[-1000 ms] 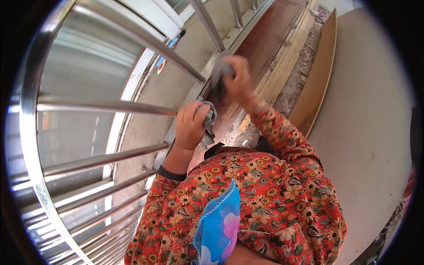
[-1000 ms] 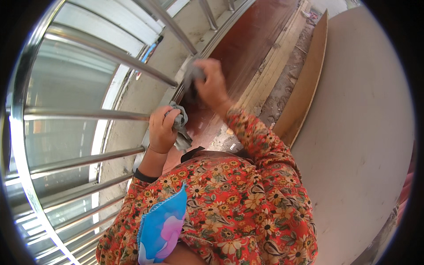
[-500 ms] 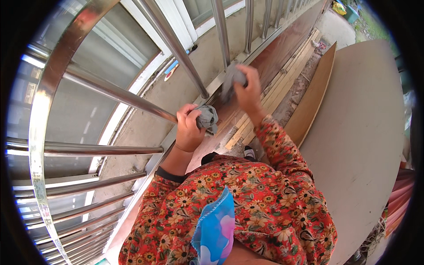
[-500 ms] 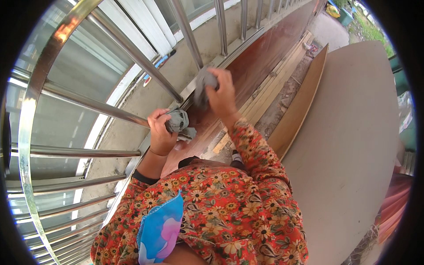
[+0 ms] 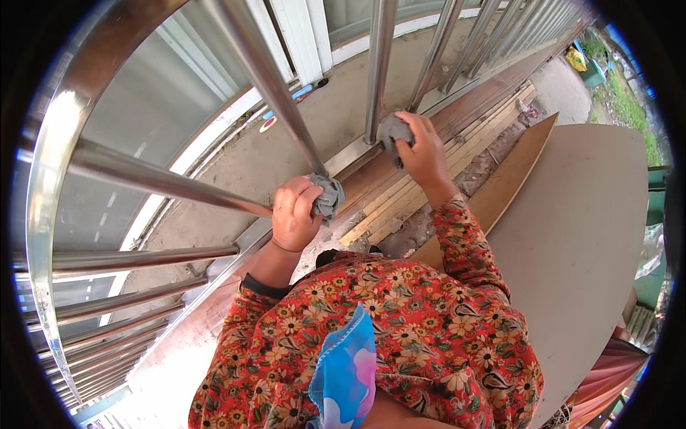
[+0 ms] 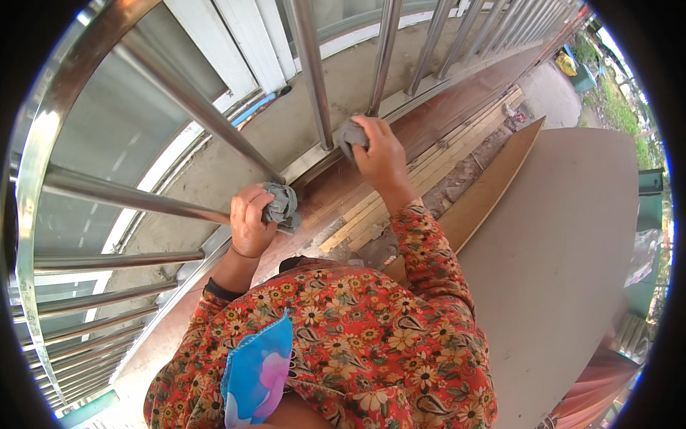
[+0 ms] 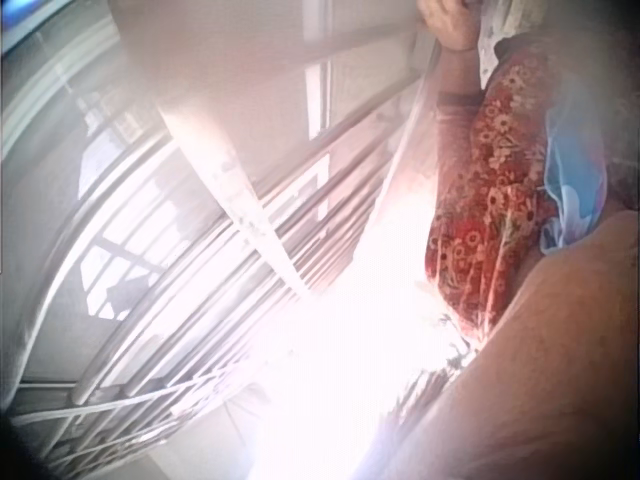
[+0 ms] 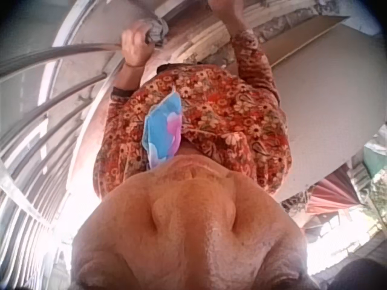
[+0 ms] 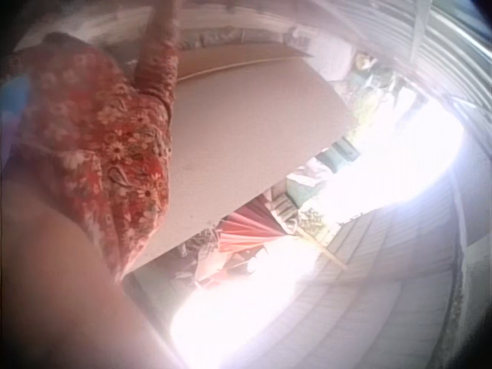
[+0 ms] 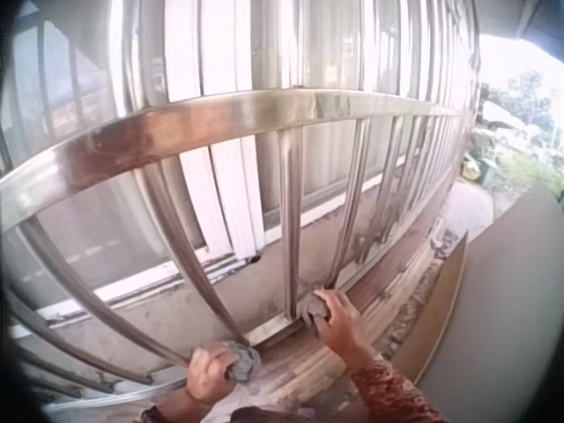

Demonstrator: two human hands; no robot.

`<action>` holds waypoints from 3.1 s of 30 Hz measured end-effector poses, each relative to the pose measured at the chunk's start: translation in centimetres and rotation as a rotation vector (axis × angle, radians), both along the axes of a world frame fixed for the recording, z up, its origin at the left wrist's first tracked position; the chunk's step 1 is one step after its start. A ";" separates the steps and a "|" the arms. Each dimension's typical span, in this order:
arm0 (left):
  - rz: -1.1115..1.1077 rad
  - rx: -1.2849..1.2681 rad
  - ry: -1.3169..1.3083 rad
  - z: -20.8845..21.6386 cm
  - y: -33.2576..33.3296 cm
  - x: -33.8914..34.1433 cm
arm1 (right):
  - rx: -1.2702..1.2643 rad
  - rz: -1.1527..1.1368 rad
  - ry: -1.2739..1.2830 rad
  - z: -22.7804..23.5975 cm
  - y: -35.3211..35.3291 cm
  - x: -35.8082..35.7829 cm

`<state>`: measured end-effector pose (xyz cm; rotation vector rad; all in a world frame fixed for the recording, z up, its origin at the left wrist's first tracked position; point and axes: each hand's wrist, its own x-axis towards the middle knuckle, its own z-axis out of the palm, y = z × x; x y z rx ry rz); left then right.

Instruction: The person washes a grey cloth in a red basin of water, then wrings it out. They proceed to wipe the metal bars of a gate or railing with the damp cloth, cleaning multiple vertical and horizontal bars.

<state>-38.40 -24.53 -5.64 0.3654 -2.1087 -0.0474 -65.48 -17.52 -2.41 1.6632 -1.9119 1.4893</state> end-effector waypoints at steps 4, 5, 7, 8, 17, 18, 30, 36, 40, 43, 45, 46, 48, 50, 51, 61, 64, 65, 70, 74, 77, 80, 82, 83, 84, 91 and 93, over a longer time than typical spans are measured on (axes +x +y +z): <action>0.040 -0.006 0.032 0.3 -1.0 -2.2 | 0.184 -0.054 0.079 0.4 -3.1 -2.2; 0.070 0.029 -0.003 0.3 -1.1 -2.5 | 0.191 -0.062 0.110 0.6 -3.9 -2.5; 0.088 -0.057 0.008 0.5 -1.0 -3.2 | 0.308 -0.030 0.183 1.1 -6.2 -2.8; 0.102 -0.075 -0.002 0.6 -0.9 -3.3 | 0.329 -0.043 0.223 1.4 -7.0 -2.7; 0.101 -0.010 0.054 1.4 0.5 -4.6 | 0.017 0.254 -0.139 4.6 -5.3 -3.6; 0.091 -0.007 0.070 1.5 0.5 -4.8 | -0.037 0.250 -0.072 4.1 -4.2 -3.6; 0.026 0.191 0.393 5.8 2.5 -10.2 | -0.116 0.709 -0.562 2.5 -5.1 -0.8; -0.032 0.302 0.486 6.5 1.8 -12.6 | 0.008 0.447 -0.284 -2.0 -4.2 -1.1; -0.112 0.405 0.568 7.2 1.4 -13.9 | -0.023 0.411 -0.388 -3.0 -3.0 -1.2; -0.252 0.657 0.762 8.4 0.7 -15.0 | -0.225 0.490 -0.833 -0.8 -1.6 -1.4; -0.348 0.774 0.875 9.7 -0.1 -15.8 | -0.330 0.339 -1.000 2.0 -0.1 -2.8; -0.272 0.744 0.860 10.4 -0.4 -16.3 | -0.418 0.385 -0.898 3.8 0.2 -3.6; -0.228 0.803 0.950 12.4 -1.9 -17.2 | -0.473 0.419 -0.742 7.8 0.0 -5.6; -0.112 0.811 0.960 13.9 -2.7 -17.7 | -0.474 0.392 -0.490 11.1 -1.8 -6.6; -0.077 0.657 0.970 14.6 -2.9 -18.0 | -0.483 0.323 -0.324 12.4 -3.0 -6.7; -0.146 0.439 0.651 11.3 -3.6 -16.7 | -0.490 0.101 -0.554 5.1 -7.7 -5.4; -0.097 0.260 0.671 8.9 -3.1 -17.2 | -0.479 0.139 -0.598 2.9 -7.6 -5.3; -0.045 0.246 0.631 8.3 -3.0 -17.2 | -0.470 0.156 -0.601 2.5 -7.6 -5.2; -0.050 0.411 0.387 8.6 -3.2 -16.0 | -0.402 0.203 -0.649 1.8 -7.5 -5.6; -0.152 0.325 0.734 14.0 -3.0 -17.4 | -0.349 0.311 -0.617 1.6 -7.3 -6.5; -0.088 0.109 0.897 19.7 -4.4 -17.8 | -0.297 0.430 -0.634 1.8 -7.1 -7.3; 0.151 0.046 0.799 21.1 -4.1 -17.7 | -0.222 0.452 -0.597 1.9 -6.9 -8.0; 0.250 -0.087 0.733 20.0 -3.7 -17.7 | -0.191 0.463 -0.559 1.8 -6.9 -8.4; 0.294 -0.150 0.698 19.0 -3.5 -17.9 | -0.178 0.476 -0.581 1.7 -6.9 -8.6; 0.236 -0.111 0.681 17.9 -3.5 -17.9 | -0.174 0.502 -0.589 1.6 -6.8 -8.7; 0.099 0.664 0.649 7.3 -2.5 -18.4 | -0.178 0.589 -0.577 4.5 -6.5 -8.0; 0.080 0.654 0.639 6.7 -2.5 -18.3 | -0.242 0.654 -0.659 7.9 -6.7 -7.9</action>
